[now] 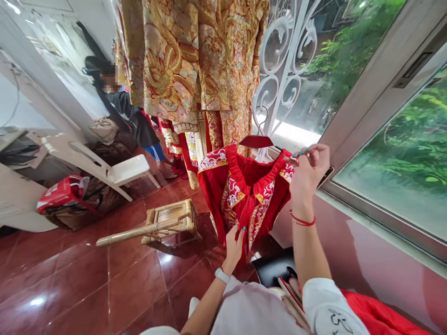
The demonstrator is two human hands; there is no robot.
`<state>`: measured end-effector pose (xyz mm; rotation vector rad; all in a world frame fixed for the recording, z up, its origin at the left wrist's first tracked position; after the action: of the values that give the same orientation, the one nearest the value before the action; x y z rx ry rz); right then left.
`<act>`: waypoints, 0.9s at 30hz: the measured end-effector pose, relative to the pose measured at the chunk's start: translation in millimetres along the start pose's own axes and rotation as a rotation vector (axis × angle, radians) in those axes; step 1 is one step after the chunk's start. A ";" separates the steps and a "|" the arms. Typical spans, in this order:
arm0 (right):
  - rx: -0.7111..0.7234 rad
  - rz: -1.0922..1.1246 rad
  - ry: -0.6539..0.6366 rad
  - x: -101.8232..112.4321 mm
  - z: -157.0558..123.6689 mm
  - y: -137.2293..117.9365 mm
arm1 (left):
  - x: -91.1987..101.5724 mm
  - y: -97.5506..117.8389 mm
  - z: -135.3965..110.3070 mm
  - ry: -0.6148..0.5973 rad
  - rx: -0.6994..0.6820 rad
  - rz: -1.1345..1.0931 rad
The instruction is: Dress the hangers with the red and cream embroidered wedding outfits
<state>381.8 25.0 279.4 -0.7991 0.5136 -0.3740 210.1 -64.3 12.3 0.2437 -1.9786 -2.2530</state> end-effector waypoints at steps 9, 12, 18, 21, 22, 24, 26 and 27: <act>-0.455 -0.203 -0.576 17.2 -71.8 82.8 | -5.1 15.3 25.0 -0.139 0.015 -0.039; -0.378 -0.362 -0.672 12.4 -102.4 110.7 | -4.4 13.0 19.3 -0.122 0.050 -0.057; -0.197 -0.575 -0.651 7.2 -112.9 123.6 | -3.2 14.9 14.2 -0.117 0.015 0.007; -0.153 -0.621 -0.715 6.1 -114.2 129.6 | 1.7 17.3 15.4 -0.104 -0.007 0.048; -0.133 -0.636 -0.731 6.2 -114.3 131.6 | 3.0 18.3 15.8 -0.109 -0.015 0.058; -0.097 -0.658 -0.755 7.4 -114.1 135.3 | 4.3 20.4 16.0 -0.125 -0.025 0.063; -0.068 -0.665 -0.773 9.2 -114.0 137.7 | 3.5 22.2 15.3 -0.110 -0.026 0.036; -0.053 -0.656 -0.773 10.1 -114.1 138.0 | 2.5 22.9 14.6 -0.083 -0.032 0.013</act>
<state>342.6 42.6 105.3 -1.0773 -0.4821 -0.6087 204.4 -53.6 36.8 0.1354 -1.9757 -2.3207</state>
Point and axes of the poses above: each hand's wrist, its own z-axis towards the middle knuckle, its own x-axis out of the back of the hand, y = z × x, the point moved 3 cm from there along z, towards the middle knuckle, and after that the axes turned 6 degrees about -z, right-handed, at the moved point
